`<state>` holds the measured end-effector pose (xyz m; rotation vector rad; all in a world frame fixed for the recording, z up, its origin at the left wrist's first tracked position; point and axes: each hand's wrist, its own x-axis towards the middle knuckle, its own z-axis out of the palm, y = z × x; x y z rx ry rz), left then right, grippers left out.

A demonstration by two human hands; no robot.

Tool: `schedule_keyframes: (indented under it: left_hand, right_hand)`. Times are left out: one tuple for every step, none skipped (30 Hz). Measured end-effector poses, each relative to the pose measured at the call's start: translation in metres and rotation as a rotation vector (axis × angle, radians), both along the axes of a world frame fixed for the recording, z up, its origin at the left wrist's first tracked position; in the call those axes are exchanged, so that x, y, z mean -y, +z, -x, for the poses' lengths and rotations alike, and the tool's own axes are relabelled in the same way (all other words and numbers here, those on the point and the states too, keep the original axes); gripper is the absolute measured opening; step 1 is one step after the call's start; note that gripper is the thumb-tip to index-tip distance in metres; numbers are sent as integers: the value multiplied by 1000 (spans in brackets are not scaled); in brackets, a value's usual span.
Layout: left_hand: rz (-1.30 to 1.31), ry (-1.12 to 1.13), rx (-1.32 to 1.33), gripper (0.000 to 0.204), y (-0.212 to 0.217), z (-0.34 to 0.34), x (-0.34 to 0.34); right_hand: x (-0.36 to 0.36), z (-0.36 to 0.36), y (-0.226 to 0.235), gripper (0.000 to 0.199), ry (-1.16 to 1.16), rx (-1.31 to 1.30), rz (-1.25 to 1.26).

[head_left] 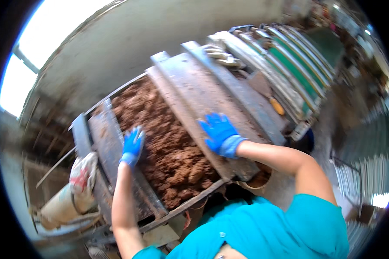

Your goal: The person scoops brown clay from a large rotating mixer into a blue bucket using their gloved hands. They then carry the bucket to a processing machine and pour the clay into its hopper, using their hands to scrape the bucket clean and push the material into the machine.

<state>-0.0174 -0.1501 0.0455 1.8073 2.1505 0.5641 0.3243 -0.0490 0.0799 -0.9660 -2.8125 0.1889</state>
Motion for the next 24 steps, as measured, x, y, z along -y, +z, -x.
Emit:
schedule_keyframes:
  left_hand:
    - [-36, 45, 736, 45, -16, -11, 3]
    - [-28, 20, 613, 46, -3, -37, 3]
    - [-22, -7, 484, 46, 22, -64, 7]
    - [-41, -12, 528, 46, 32, -80, 18]
    - [-56, -4, 567, 45, 39, -92, 33]
    - [-59, -36, 445, 48, 44, -104, 50]
    - [-61, -67, 325, 50, 46, -117, 64]
    - [-38, -126, 271, 54, 50, -134, 75]
    - [-13, -170, 213, 57, 51, -149, 86]
    - [60, -203, 107, 64, 50, -159, 97]
    - [50, -256, 116, 64, 51, -171, 105]
    - [93, -282, 38, 59, 44, -180, 112]
    - [130, -309, -34, 55, 38, -189, 118]
    - [140, -340, -162, 48, 40, -200, 122]
    - [147, -381, -286, 42, 43, -210, 121]
    - [160, -366, -224, 38, 41, -212, 120]
    - [165, -368, -214, 38, 39, -212, 124]
    - [166, -373, -209, 38, 41, -214, 124]
    - [162, -375, -206, 37, 42, -215, 123]
    - [160, -360, -223, 36, 44, -219, 125]
    - [161, -342, -222, 36, 49, -222, 125]
    - [152, -343, -208, 36, 50, -223, 124]
    - [143, -343, -196, 35, 50, -223, 122]
    - [120, -345, -177, 33, 51, -223, 123]
  right_hand:
    - [-3, 5, -4, 59, 3, 19, -15]
    - [-5, 3, -10, 57, -15, 19, -54]
    - [-6, -4, -14, 55, -36, 17, -86]
    - [-4, -2, -14, 52, -25, 25, -34]
    - [0, 1, -14, 49, -2, 26, 24]
    - [11, 6, -5, 48, 148, -51, 96]
    - [26, 8, 4, 48, 299, -128, 170]
    - [46, 4, 5, 46, 393, -314, 236]
    - [62, 4, 6, 45, 498, -504, 305]
    - [68, 0, 20, 45, 567, -564, 171]
    - [65, -7, 21, 42, 540, -577, 155]
    - [56, -16, 22, 40, 516, -589, 141]
    - [48, -28, 25, 39, 494, -594, 123]
    - [42, -46, 16, 43, 353, -538, 52]
    - [35, -71, 5, 47, 205, -474, -25]
    - [33, -96, -3, 50, 71, -444, -29]
    - [31, -117, -12, 54, -62, -410, -34]
    - [31, -139, -22, 55, -126, -373, 27]
    - [31, -151, -33, 57, -187, -336, 82]
    - [30, -147, -44, 57, -174, -237, 66]
    - [27, -144, -54, 57, -162, -139, 47]
    - [25, -144, -57, 57, -171, -40, 26]
    - [16, -135, -54, 57, -159, -41, 63]
    - [4, -120, -49, 57, -148, -42, 101]
